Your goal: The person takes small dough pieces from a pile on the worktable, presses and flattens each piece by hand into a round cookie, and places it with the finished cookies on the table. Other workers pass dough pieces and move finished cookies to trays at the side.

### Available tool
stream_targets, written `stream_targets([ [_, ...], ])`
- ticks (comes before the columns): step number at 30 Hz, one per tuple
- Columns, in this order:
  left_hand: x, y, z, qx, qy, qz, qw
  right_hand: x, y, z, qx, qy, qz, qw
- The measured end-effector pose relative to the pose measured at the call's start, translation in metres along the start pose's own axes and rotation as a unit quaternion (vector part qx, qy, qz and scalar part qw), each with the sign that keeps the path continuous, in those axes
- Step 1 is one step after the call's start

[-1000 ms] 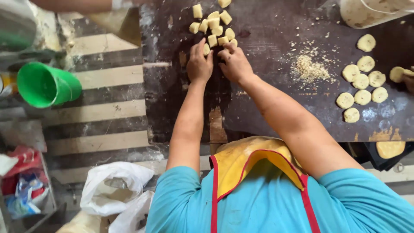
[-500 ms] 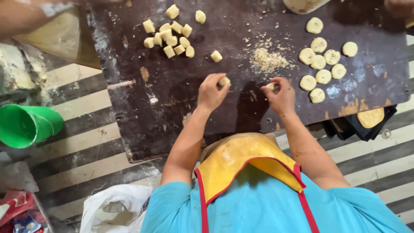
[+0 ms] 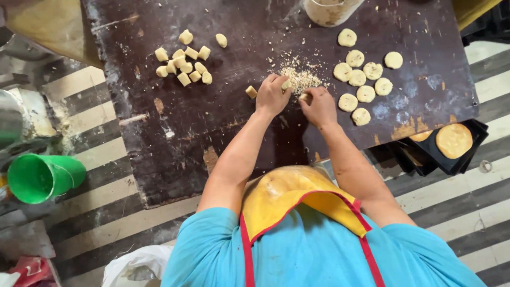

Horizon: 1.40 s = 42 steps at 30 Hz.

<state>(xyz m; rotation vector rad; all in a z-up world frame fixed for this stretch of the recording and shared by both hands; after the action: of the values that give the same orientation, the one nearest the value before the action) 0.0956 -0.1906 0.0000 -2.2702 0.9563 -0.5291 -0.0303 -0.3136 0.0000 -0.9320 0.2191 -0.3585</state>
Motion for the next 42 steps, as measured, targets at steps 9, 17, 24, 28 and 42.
stream_targets([
  [9,-0.02,0.023,-0.018,0.0,0.09,0.048,0.995,-0.013,-0.007,-0.009,-0.013,-0.031,0.036,0.999],
  [17,-0.079,0.048,-0.041,0.012,0.106,0.205,0.973,-0.043,-0.03,-0.025,-0.018,-0.001,0.008,1.0],
  [24,-0.08,-0.02,-0.038,-0.027,-0.013,0.113,0.993,-0.022,-0.033,0.0,0.056,0.027,0.035,0.997],
  [28,-0.102,-0.04,-0.007,-0.041,-0.062,0.066,0.995,-0.005,-0.011,0.006,0.042,-0.053,0.012,0.998],
  [42,-0.165,-0.056,0.022,-0.006,-0.057,-0.025,0.998,-0.001,0.013,0.006,0.041,-0.118,0.033,0.992],
])
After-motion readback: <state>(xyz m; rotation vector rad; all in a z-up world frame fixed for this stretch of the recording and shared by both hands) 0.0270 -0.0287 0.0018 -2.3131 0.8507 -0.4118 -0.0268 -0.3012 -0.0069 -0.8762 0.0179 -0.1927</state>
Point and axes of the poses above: each hand's wrist, its own x-axis towards the middle knuckle, its own y-axis out of the palm, z = x × y, the point moved 7 cm from there along x, towards the middle knuckle, and after that the axes turned 11 degrees about z, right-handed, at the moved point
